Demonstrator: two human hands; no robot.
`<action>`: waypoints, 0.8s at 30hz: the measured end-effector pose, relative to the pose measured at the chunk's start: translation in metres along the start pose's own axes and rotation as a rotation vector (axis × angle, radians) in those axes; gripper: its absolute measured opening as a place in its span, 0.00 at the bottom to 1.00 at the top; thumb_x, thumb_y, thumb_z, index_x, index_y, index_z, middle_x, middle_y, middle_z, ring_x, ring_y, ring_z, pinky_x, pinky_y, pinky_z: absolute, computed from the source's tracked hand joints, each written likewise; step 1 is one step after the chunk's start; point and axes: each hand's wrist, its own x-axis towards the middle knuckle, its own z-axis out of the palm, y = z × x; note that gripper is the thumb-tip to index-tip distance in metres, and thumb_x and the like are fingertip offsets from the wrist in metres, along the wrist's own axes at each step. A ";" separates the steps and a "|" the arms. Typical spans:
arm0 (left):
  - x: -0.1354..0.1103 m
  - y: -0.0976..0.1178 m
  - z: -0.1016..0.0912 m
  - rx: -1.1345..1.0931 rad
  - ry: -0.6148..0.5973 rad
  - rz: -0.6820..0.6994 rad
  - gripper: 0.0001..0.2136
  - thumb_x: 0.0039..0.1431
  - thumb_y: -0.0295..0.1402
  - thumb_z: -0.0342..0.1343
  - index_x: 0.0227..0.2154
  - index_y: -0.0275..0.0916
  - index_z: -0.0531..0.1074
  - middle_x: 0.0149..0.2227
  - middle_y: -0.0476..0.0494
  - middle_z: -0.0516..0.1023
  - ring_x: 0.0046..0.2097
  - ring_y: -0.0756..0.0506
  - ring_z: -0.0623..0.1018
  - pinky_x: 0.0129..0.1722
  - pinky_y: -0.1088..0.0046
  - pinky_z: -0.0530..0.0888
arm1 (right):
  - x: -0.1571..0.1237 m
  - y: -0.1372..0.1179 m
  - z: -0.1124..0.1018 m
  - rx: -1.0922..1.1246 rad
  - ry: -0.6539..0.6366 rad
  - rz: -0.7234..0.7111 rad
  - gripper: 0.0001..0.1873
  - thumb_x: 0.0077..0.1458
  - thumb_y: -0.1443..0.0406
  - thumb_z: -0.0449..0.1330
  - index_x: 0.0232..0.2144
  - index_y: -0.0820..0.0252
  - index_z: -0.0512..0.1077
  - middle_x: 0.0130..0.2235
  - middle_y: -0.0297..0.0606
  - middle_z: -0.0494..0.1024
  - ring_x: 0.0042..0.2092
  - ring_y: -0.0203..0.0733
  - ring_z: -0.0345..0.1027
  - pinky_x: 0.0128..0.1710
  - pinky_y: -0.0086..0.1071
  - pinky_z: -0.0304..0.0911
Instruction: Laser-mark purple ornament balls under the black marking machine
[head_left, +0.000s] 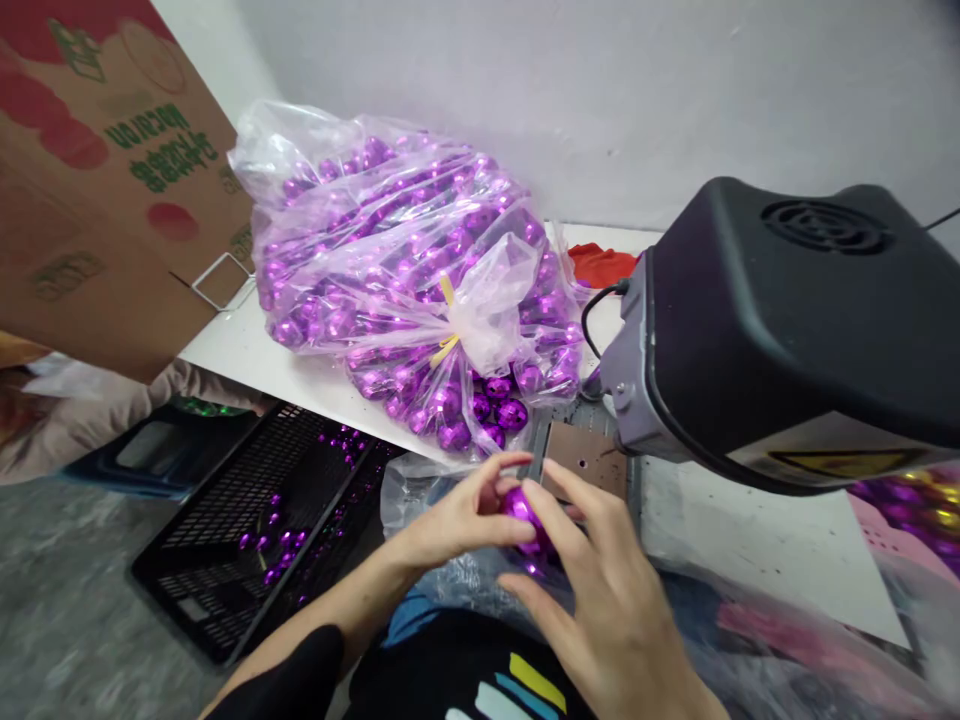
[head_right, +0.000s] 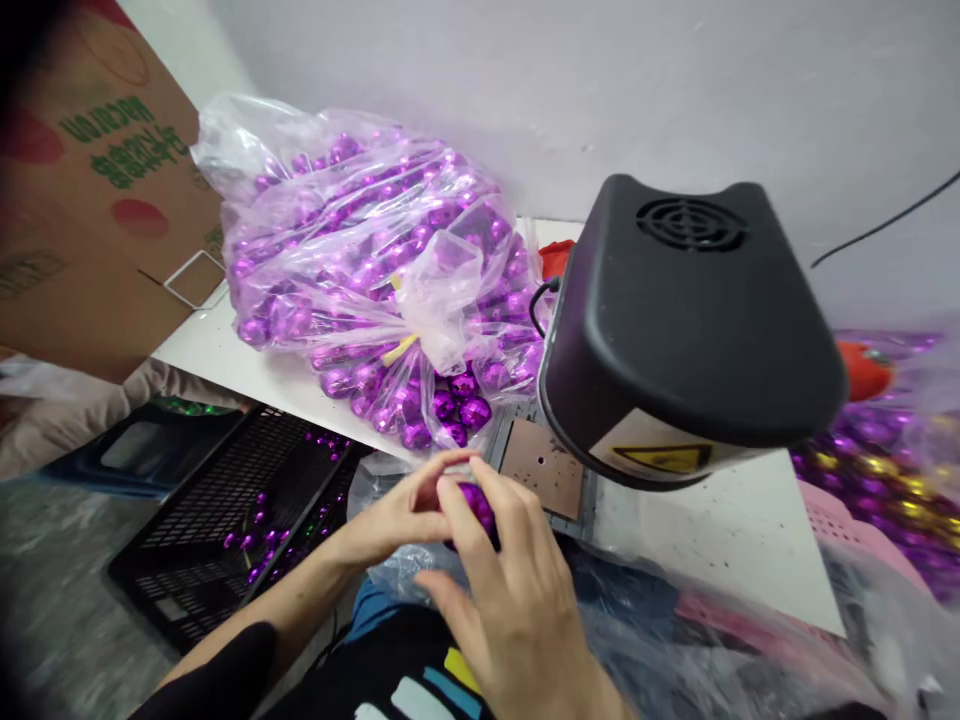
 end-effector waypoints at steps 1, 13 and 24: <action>-0.003 -0.005 0.005 -0.027 -0.037 -0.018 0.38 0.50 0.40 0.71 0.62 0.48 0.62 0.47 0.44 0.77 0.46 0.44 0.78 0.46 0.68 0.74 | 0.003 0.001 0.013 -0.013 -0.029 -0.038 0.29 0.59 0.56 0.59 0.60 0.55 0.63 0.57 0.43 0.68 0.58 0.39 0.63 0.55 0.35 0.70; 0.118 0.044 -0.058 1.813 0.232 0.259 0.18 0.57 0.19 0.52 0.49 0.34 0.76 0.52 0.31 0.76 0.54 0.35 0.75 0.52 0.58 0.72 | -0.029 0.018 0.017 0.139 -0.150 0.082 0.19 0.59 0.57 0.59 0.52 0.53 0.71 0.50 0.37 0.73 0.51 0.30 0.70 0.50 0.21 0.70; 0.030 0.062 -0.045 1.644 0.217 0.512 0.25 0.67 0.30 0.54 0.65 0.38 0.59 0.64 0.35 0.67 0.63 0.40 0.71 0.62 0.61 0.70 | -0.042 0.024 0.016 0.069 -0.104 0.030 0.20 0.59 0.59 0.60 0.54 0.49 0.67 0.51 0.29 0.72 0.53 0.21 0.68 0.52 0.12 0.66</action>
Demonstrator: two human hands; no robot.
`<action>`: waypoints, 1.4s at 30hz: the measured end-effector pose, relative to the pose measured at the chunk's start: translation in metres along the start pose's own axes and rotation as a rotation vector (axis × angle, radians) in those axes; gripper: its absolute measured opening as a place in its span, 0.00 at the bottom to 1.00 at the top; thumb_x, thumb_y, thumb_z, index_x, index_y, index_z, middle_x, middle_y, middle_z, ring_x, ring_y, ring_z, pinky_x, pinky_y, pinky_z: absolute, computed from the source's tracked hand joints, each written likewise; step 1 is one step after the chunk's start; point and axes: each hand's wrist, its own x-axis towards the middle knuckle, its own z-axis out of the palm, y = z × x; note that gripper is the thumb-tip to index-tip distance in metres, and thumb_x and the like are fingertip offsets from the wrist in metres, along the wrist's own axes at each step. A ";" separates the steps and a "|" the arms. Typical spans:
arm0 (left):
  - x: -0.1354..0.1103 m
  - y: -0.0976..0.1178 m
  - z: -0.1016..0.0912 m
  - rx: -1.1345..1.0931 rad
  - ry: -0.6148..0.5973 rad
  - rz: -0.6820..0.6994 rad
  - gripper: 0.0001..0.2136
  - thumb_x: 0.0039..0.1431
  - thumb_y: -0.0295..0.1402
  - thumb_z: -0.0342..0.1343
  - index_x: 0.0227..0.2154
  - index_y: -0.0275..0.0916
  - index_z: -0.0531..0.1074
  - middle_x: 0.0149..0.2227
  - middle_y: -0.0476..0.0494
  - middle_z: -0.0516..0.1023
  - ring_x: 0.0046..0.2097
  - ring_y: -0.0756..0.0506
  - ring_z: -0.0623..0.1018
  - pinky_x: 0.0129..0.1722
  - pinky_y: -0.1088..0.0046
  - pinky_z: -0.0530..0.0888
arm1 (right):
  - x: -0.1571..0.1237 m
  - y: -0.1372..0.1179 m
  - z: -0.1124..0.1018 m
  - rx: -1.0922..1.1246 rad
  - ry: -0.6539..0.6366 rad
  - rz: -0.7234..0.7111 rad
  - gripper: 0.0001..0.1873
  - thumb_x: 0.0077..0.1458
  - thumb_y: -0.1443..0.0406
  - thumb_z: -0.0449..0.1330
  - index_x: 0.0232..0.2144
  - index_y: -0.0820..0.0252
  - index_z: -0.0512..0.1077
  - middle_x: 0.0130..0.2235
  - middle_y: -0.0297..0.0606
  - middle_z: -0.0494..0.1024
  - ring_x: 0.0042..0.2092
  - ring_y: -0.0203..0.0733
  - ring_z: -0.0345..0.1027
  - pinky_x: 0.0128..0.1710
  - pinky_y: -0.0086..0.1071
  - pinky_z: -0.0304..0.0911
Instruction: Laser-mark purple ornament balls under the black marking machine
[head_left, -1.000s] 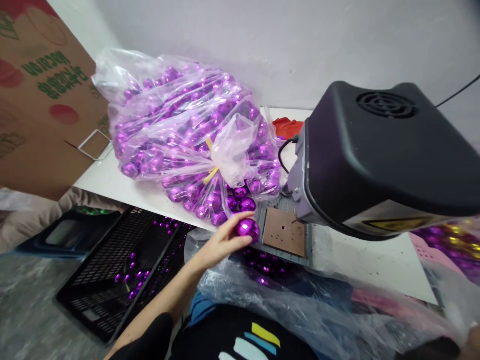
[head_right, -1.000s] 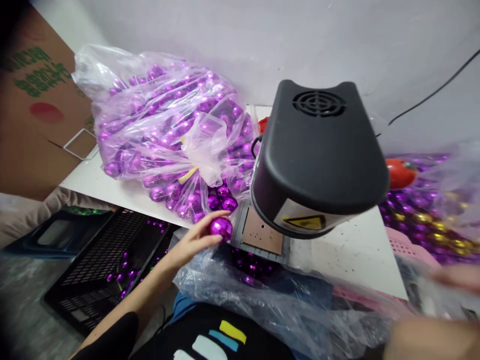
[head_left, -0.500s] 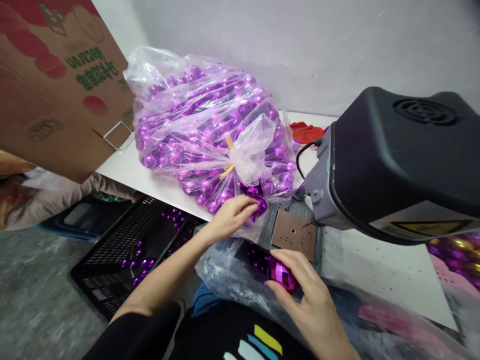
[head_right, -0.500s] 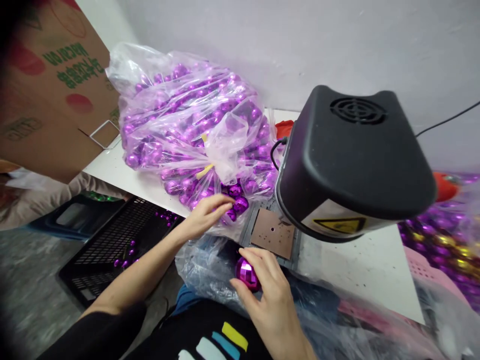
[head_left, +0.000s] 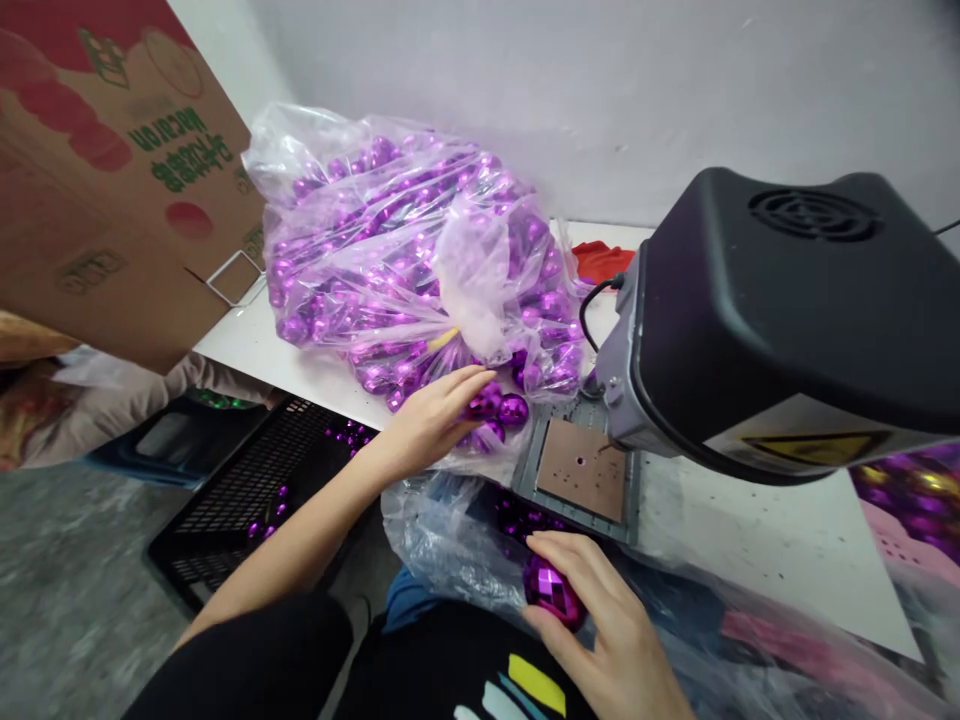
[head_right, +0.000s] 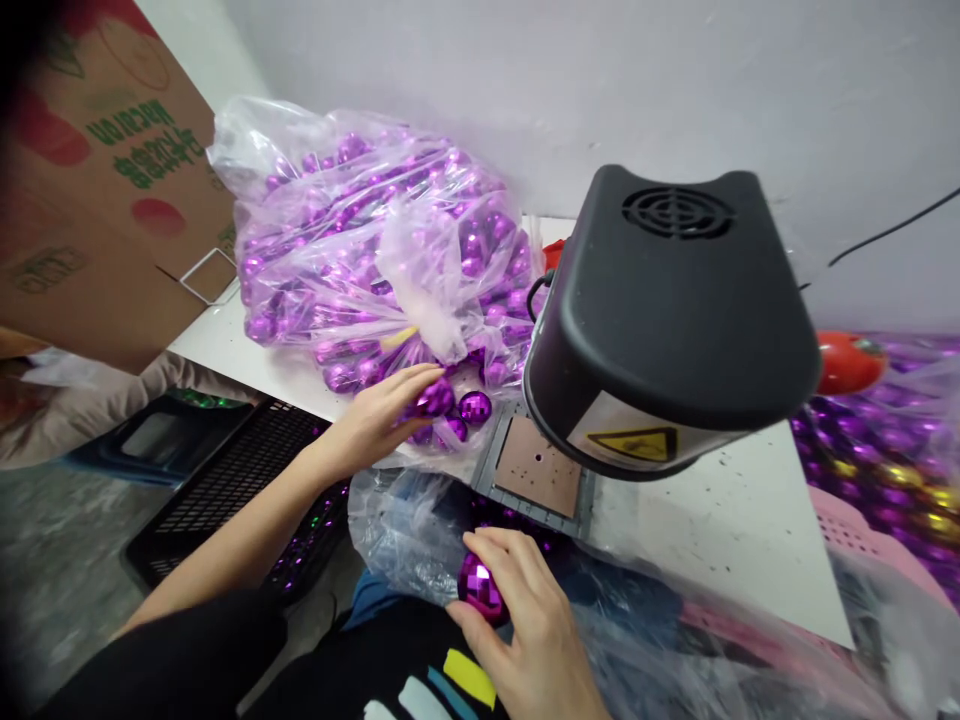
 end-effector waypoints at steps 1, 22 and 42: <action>-0.026 -0.002 -0.011 -0.034 0.095 -0.049 0.26 0.68 0.32 0.54 0.66 0.41 0.57 0.65 0.37 0.67 0.65 0.41 0.69 0.64 0.62 0.68 | 0.001 0.000 0.001 0.003 -0.001 0.000 0.20 0.59 0.59 0.60 0.54 0.49 0.67 0.51 0.28 0.72 0.53 0.21 0.68 0.53 0.11 0.65; -0.052 0.096 0.070 -1.632 -0.197 -0.505 0.23 0.60 0.44 0.63 0.56 0.42 0.72 0.51 0.42 0.77 0.51 0.43 0.76 0.52 0.67 0.72 | 0.017 0.003 0.031 -0.113 0.306 0.044 0.29 0.58 0.60 0.61 0.60 0.58 0.62 0.54 0.42 0.69 0.57 0.33 0.65 0.55 0.27 0.69; 0.066 -0.021 0.053 -0.435 0.390 -0.366 0.22 0.61 0.41 0.61 0.53 0.37 0.66 0.50 0.36 0.76 0.52 0.38 0.76 0.55 0.58 0.70 | -0.013 0.021 0.013 -0.120 0.128 0.122 0.19 0.62 0.61 0.56 0.55 0.52 0.67 0.56 0.33 0.70 0.57 0.28 0.66 0.54 0.23 0.69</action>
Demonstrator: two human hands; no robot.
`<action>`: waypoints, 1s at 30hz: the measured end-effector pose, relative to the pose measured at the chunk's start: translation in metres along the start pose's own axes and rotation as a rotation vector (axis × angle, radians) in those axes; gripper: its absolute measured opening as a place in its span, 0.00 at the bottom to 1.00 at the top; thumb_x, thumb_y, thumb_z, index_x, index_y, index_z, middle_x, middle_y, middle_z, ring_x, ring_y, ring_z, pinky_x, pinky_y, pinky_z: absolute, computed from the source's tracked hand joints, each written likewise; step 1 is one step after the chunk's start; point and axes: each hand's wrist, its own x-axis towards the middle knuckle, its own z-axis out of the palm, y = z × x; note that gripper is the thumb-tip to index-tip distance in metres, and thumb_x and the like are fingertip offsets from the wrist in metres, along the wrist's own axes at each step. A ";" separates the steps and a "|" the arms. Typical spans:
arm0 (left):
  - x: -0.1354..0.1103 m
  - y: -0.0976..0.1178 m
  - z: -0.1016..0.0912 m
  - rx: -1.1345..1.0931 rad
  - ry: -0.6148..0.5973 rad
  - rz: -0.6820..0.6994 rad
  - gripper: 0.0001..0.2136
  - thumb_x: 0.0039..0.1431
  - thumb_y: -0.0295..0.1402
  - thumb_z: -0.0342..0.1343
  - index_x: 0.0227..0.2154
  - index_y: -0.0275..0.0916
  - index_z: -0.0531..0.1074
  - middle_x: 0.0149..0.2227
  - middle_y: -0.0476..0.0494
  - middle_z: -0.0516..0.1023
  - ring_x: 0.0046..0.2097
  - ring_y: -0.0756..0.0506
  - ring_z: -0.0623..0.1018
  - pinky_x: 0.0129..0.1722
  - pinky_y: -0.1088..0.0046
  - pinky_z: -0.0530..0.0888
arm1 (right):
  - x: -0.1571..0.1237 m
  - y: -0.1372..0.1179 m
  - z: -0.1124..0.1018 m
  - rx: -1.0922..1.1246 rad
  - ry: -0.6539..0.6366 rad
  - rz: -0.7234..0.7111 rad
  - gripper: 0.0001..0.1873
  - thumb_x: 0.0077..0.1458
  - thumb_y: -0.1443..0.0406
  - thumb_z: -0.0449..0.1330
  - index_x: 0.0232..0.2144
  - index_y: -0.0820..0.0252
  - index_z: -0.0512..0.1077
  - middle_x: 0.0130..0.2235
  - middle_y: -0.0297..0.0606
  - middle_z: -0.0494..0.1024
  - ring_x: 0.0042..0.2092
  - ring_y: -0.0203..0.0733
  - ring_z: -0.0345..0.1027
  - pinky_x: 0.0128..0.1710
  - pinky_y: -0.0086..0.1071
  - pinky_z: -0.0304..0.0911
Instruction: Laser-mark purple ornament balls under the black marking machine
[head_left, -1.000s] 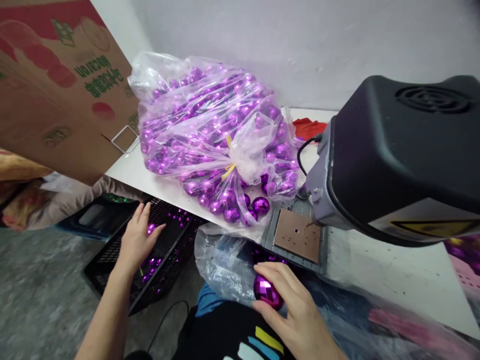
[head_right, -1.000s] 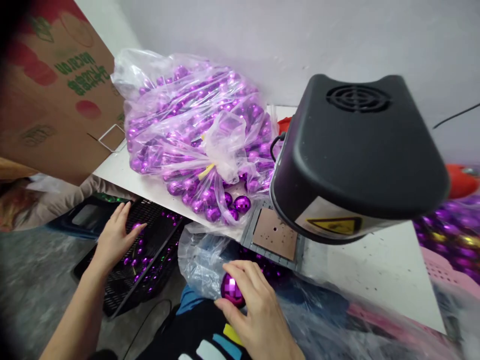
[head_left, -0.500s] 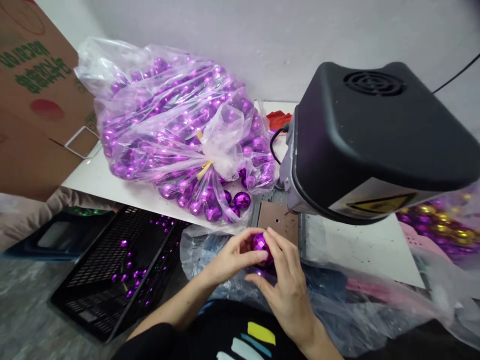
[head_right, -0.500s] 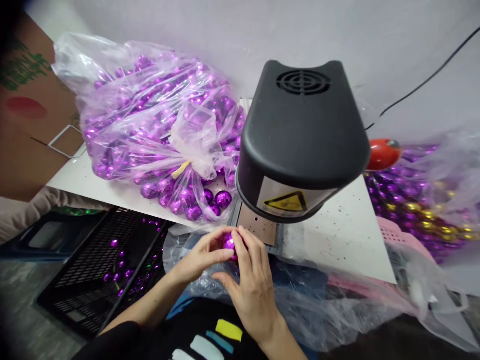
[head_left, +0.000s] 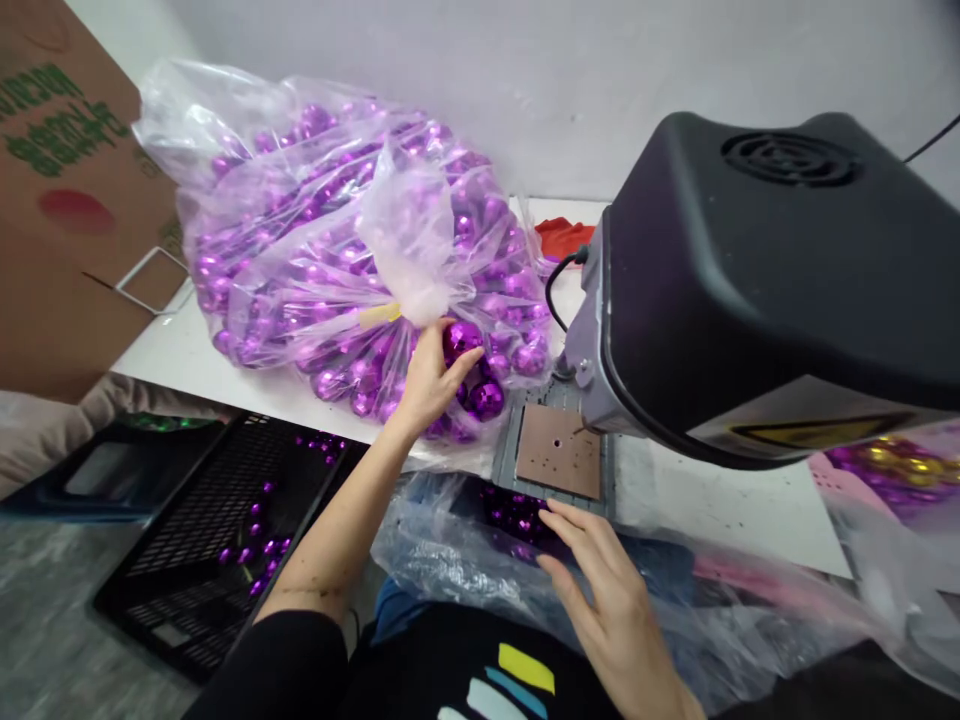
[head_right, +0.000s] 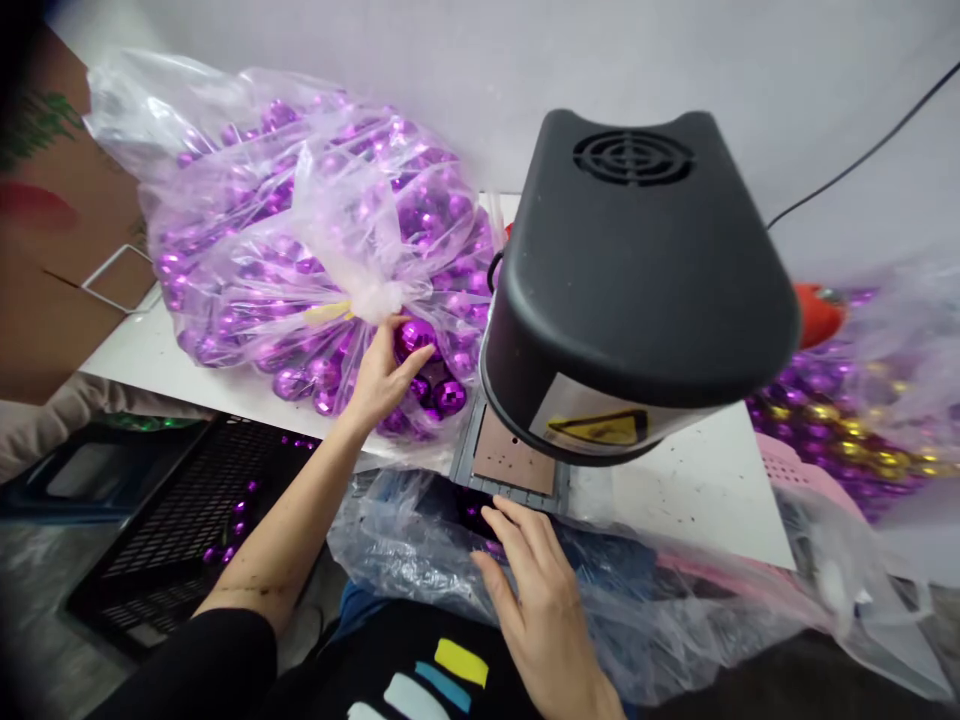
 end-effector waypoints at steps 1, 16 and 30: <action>-0.012 0.005 0.000 -0.032 -0.019 0.006 0.23 0.60 0.41 0.62 0.54 0.37 0.66 0.51 0.36 0.75 0.53 0.38 0.75 0.56 0.58 0.70 | -0.001 0.003 -0.005 0.005 -0.007 0.011 0.18 0.62 0.61 0.56 0.54 0.52 0.68 0.55 0.32 0.71 0.56 0.27 0.67 0.54 0.21 0.69; -0.084 0.033 0.055 -1.272 -0.583 -0.738 0.22 0.54 0.48 0.66 0.40 0.34 0.72 0.35 0.41 0.81 0.36 0.41 0.84 0.40 0.63 0.80 | 0.019 0.033 -0.078 0.305 0.316 0.509 0.22 0.56 0.49 0.59 0.42 0.61 0.75 0.41 0.40 0.78 0.41 0.34 0.76 0.45 0.21 0.73; -0.078 0.027 0.055 -0.931 -0.487 -0.506 0.28 0.50 0.41 0.68 0.54 0.40 0.70 0.50 0.41 0.76 0.49 0.41 0.76 0.43 0.65 0.78 | 0.021 0.044 -0.096 0.260 0.464 0.564 0.22 0.53 0.48 0.61 0.41 0.59 0.77 0.38 0.43 0.78 0.39 0.37 0.76 0.38 0.23 0.74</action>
